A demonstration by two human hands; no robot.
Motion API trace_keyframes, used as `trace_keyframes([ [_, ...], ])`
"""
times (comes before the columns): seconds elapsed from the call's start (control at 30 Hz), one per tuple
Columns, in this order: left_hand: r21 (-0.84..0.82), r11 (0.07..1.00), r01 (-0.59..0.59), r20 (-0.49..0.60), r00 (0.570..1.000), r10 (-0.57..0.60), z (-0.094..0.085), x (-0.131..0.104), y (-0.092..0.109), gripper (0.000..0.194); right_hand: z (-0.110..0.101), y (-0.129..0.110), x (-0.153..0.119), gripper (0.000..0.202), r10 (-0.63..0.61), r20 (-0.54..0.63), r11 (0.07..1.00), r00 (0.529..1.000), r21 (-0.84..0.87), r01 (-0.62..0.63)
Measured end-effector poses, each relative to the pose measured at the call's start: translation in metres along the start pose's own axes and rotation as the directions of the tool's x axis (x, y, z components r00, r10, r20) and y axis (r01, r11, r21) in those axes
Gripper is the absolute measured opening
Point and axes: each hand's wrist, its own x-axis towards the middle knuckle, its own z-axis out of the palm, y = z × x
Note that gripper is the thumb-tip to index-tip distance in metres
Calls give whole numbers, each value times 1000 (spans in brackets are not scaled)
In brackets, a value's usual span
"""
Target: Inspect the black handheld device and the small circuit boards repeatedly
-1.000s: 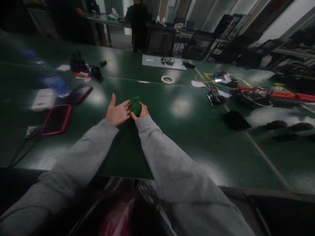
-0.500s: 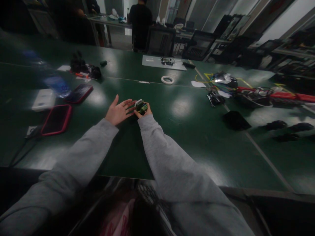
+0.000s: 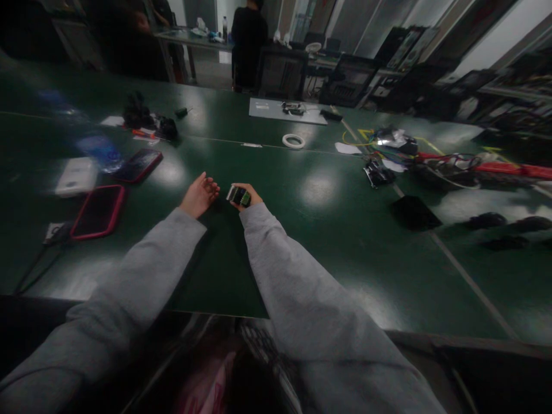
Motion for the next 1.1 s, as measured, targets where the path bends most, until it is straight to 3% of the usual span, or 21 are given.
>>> trace_keyframes([
  [0.13,-6,1000,11,7,1000,-11,2,-3,1,30,-1,-7,3,44,-11,-2,998,1000,61,11],
  [0.23,-6,1000,15,4,1000,-15,3,-4,2,30,-3,-16,1,53,169,33,940,985,294,-171],
  [0.37,-14,1000,28,3,1000,-28,3,-4,3,30,-3,-30,-4,53,474,151,594,868,672,-441],
  [0.47,-12,999,38,-1,999,-38,3,-4,4,30,-3,-36,-2,35,593,243,358,768,774,-521],
  [0.57,-8,999,33,3,999,-33,2,-4,3,31,-5,-43,3,25,686,280,214,671,805,-554],
  [0.67,-6,1000,21,11,1000,-21,1,-2,3,31,-8,-49,5,24,729,280,159,624,818,-553],
  [0.9,-3,1000,16,14,1000,-16,-1,0,1,28,-7,-48,4,29,699,391,109,599,769,-630],
  [1.0,-6,1000,15,10,1000,-15,0,0,1,29,-11,-48,2,24,650,350,191,675,784,-591],
  [1.1,-16,1000,19,-2,1000,-19,0,-1,1,30,-47,-50,-5,23,587,221,358,779,792,-494],
])
